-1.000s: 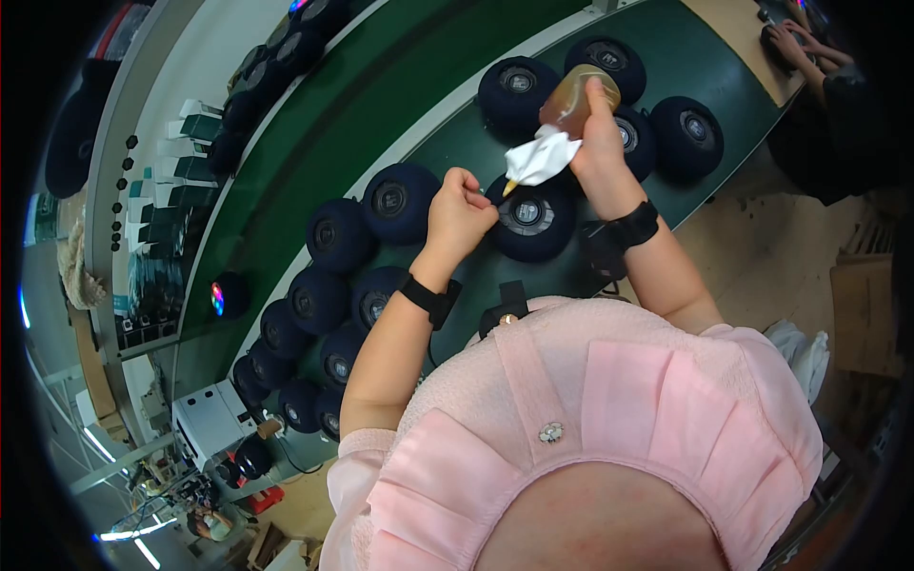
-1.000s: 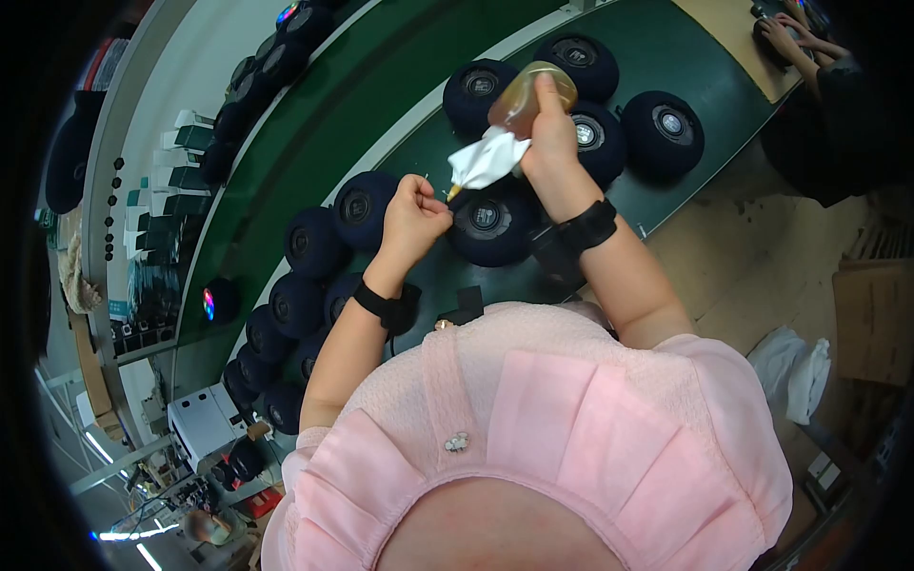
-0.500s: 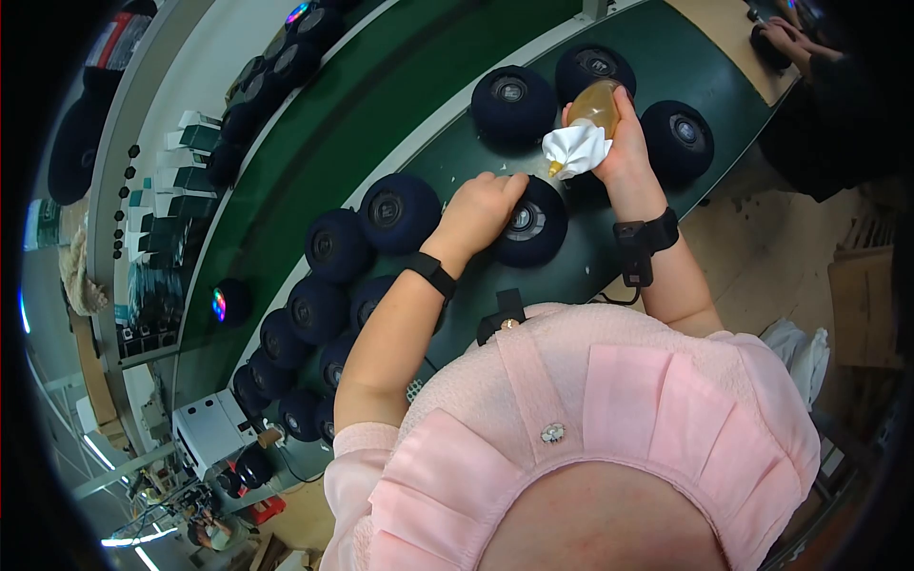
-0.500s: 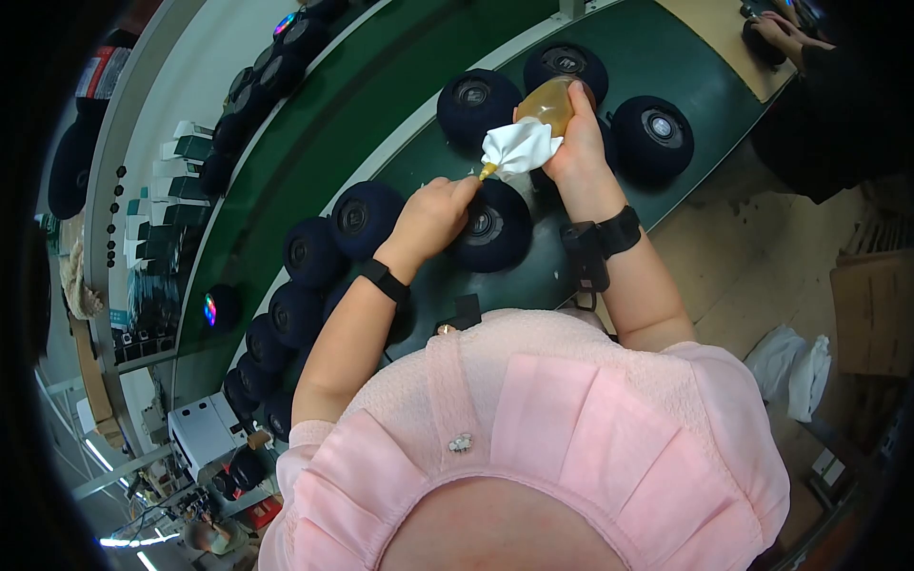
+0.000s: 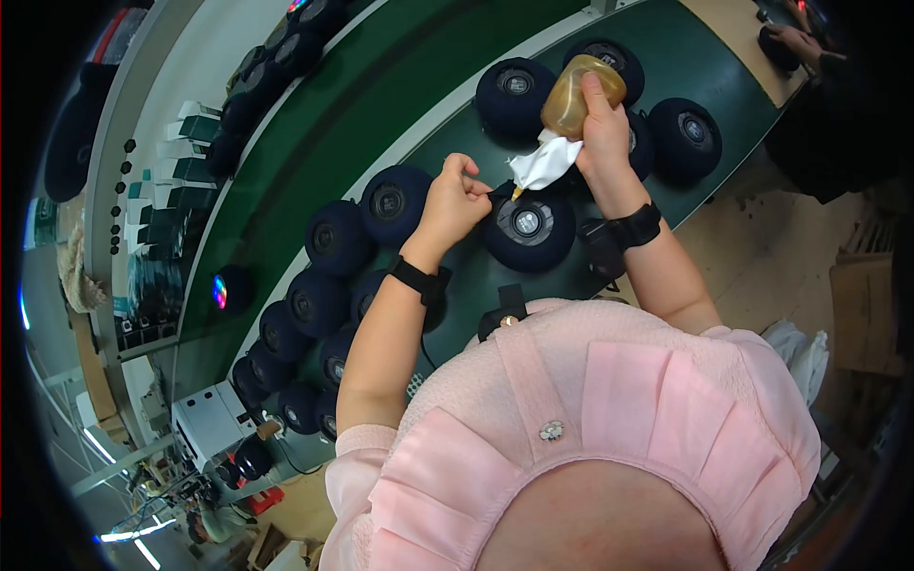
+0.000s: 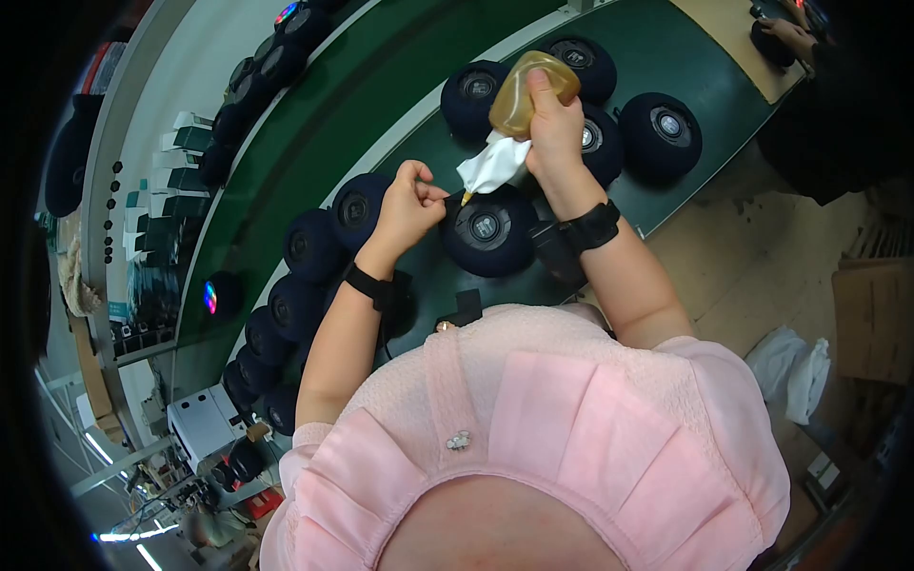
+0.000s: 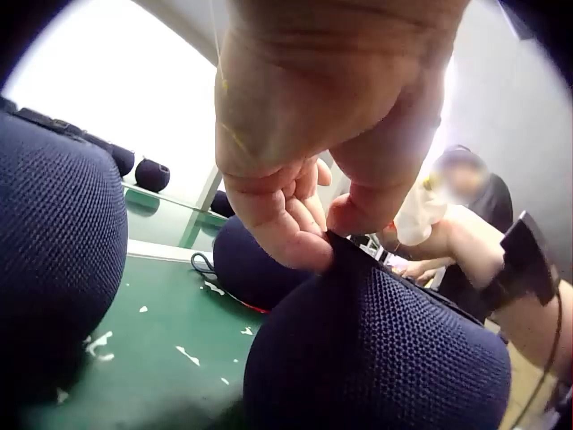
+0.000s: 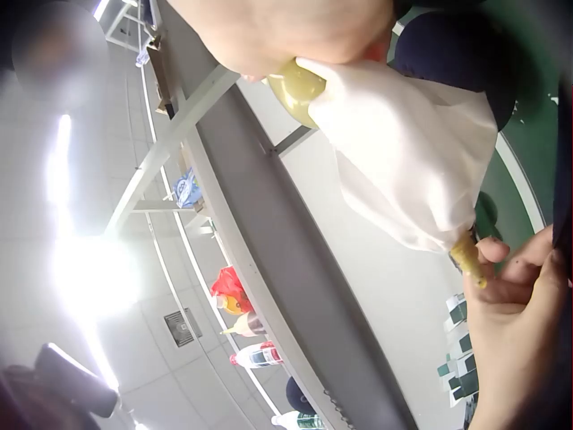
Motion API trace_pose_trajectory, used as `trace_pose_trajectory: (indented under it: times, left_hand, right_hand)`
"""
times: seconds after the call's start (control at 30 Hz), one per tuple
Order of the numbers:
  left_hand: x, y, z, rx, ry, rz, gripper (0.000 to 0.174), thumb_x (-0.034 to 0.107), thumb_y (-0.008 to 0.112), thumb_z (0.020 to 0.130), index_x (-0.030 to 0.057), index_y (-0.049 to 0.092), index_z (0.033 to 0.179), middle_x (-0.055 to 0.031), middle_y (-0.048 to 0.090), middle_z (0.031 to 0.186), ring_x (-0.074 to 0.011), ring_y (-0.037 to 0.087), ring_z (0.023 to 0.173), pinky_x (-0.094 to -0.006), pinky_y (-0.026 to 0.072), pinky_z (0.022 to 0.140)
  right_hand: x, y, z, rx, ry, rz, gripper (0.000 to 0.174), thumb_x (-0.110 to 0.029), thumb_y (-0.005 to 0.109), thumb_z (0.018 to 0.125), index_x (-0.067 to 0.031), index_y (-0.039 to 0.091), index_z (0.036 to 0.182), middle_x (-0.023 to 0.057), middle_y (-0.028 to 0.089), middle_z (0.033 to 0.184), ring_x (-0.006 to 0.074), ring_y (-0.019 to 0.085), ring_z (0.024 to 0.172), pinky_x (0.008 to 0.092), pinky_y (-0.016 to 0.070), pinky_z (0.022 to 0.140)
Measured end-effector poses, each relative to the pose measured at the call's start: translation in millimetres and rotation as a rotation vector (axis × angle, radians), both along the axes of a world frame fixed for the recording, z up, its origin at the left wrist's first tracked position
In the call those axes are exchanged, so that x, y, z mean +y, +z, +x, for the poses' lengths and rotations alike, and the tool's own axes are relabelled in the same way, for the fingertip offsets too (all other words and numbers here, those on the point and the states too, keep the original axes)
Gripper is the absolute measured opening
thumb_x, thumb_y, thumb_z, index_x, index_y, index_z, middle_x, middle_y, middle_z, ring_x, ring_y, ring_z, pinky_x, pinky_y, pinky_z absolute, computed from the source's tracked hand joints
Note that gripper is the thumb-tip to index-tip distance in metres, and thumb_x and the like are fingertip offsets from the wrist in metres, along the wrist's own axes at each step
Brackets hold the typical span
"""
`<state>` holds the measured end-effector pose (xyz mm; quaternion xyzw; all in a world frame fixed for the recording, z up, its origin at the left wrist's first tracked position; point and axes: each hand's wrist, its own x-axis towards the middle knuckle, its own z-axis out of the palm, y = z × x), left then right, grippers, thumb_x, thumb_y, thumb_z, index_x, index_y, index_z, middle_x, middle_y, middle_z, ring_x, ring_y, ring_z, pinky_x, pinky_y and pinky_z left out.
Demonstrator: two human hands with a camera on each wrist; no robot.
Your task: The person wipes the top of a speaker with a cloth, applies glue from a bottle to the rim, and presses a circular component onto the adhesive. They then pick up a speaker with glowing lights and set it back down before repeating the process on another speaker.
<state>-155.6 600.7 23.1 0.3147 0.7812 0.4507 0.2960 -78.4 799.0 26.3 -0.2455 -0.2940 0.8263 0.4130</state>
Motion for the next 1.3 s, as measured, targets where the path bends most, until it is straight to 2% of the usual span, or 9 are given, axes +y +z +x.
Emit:
trace_pose_trajectory:
  times: [0.1, 0.2, 0.4, 0.83, 0.97, 1.03, 1.13, 1.23, 1.3]
  left_hand:
    - [-2.2, -5.5, -1.2, -0.039, 0.023, 0.011, 0.034, -0.004, 0.058, 0.068, 0.0016, 0.04, 0.096, -0.0115, 0.065, 0.077, -0.0133, 0.063, 0.067, -0.0241, 0.0488, 0.061]
    - [-1.8, -5.5, 0.1, 0.014, 0.003, 0.025, 0.033, -0.004, 0.058, 0.069, 0.0031, 0.039, 0.096, -0.0085, 0.064, 0.077, -0.0065, 0.056, 0.064, -0.0202, 0.045, 0.058]
    - [0.6, -0.3, 1.6, 0.01, 0.013, 0.004, 0.033, -0.003, 0.06, 0.068, 0.0019, 0.042, 0.095, -0.0099, 0.064, 0.074, -0.0131, 0.062, 0.066, -0.0243, 0.049, 0.061]
    - [5.6, 1.7, 2.3, 0.057, 0.009, 0.022, 0.034, 0.002, 0.066, 0.07, 0.0022, 0.042, 0.093, -0.0082, 0.063, 0.072, -0.013, 0.06, 0.062, -0.0245, 0.048, 0.059]
    - [3.7, -1.0, 0.3, 0.065, -0.013, 0.003, 0.034, 0.001, 0.064, 0.071, 0.003, 0.04, 0.094, -0.0057, 0.062, 0.072, -0.0056, 0.055, 0.063, -0.02, 0.0446, 0.058]
    - [3.2, -4.3, -0.5, 0.045, -0.007, 0.01, 0.033, -0.002, 0.062, 0.07, 0.0029, 0.04, 0.094, -0.0059, 0.063, 0.072, -0.0057, 0.056, 0.063, -0.0199, 0.0446, 0.058]
    - [1.4, -9.5, 1.1, 0.034, 0.019, 0.039, 0.031, -0.004, 0.058, 0.069, 0.0028, 0.04, 0.094, -0.0064, 0.063, 0.073, -0.0056, 0.056, 0.064, -0.0197, 0.0445, 0.058]
    - [4.5, -0.6, 10.0, 0.075, 0.075, -0.008, 0.029, -0.002, 0.06, 0.066, 0.0022, 0.044, 0.09, -0.0093, 0.062, 0.071, -0.0169, 0.063, 0.065, -0.0269, 0.0491, 0.059]
    - [9.4, 11.8, 19.0, 0.294, 0.083, -0.175, 0.029, 0.0, 0.062, 0.063, 0.0021, 0.047, 0.088, -0.0112, 0.061, 0.073, -0.0247, 0.062, 0.068, -0.0327, 0.0499, 0.063]
  right_hand:
    - [-8.7, -6.1, -4.7, -0.002, 0.073, 0.086, 0.037, -0.021, 0.068, 0.083, -0.0002, 0.05, 0.108, 0.0078, 0.06, 0.097, 0.0173, 0.06, 0.085, 0.0312, 0.051, 0.073]
    - [-21.0, -9.1, -11.5, -0.055, 0.053, 0.168, 0.044, -0.02, 0.073, 0.078, 0.0008, 0.048, 0.106, 0.0089, 0.059, 0.099, 0.0153, 0.058, 0.088, 0.0279, 0.0483, 0.079]
    - [-36.1, -7.0, -16.6, -0.122, 0.069, 0.36, 0.048, -0.021, 0.075, 0.076, 0.0011, 0.047, 0.108, 0.0091, 0.059, 0.102, 0.0148, 0.057, 0.091, 0.0274, 0.0476, 0.081]
    - [-46.9, 12.0, -14.7, -0.049, 0.108, 0.569, 0.051, -0.015, 0.075, 0.074, 0.0001, 0.045, 0.112, 0.0084, 0.058, 0.104, 0.0145, 0.056, 0.096, 0.0277, 0.0467, 0.084]
    - [-44.9, 8.8, -14.6, -0.052, 0.081, 0.575, 0.049, -0.015, 0.075, 0.075, 0.0004, 0.046, 0.111, 0.0087, 0.059, 0.103, 0.0147, 0.057, 0.095, 0.0276, 0.0468, 0.083]
    - [-36.1, 2.2, -15.8, -0.137, -0.02, 0.536, 0.046, -0.015, 0.074, 0.076, 0.0006, 0.047, 0.11, 0.009, 0.059, 0.102, 0.0151, 0.057, 0.092, 0.0277, 0.0472, 0.082]
    - [-12.2, 6.9, -12.4, -0.006, 0.036, 0.073, 0.04, -0.026, 0.066, 0.084, -0.0009, 0.049, 0.11, 0.0089, 0.059, 0.097, 0.0185, 0.059, 0.085, 0.0317, 0.0499, 0.075]
    - [19.0, -0.4, -9.6, 0.033, 0.116, -0.408, 0.044, -0.039, 0.054, 0.089, -0.0047, 0.045, 0.114, 0.015, 0.055, 0.099, 0.0319, 0.057, 0.085, 0.0458, 0.052, 0.073]
    - [25.8, 6.4, -1.1, 0.056, 0.133, -0.592, 0.044, -0.04, 0.052, 0.09, -0.0061, 0.043, 0.116, 0.0161, 0.052, 0.103, 0.0343, 0.056, 0.087, 0.0466, 0.0521, 0.073]
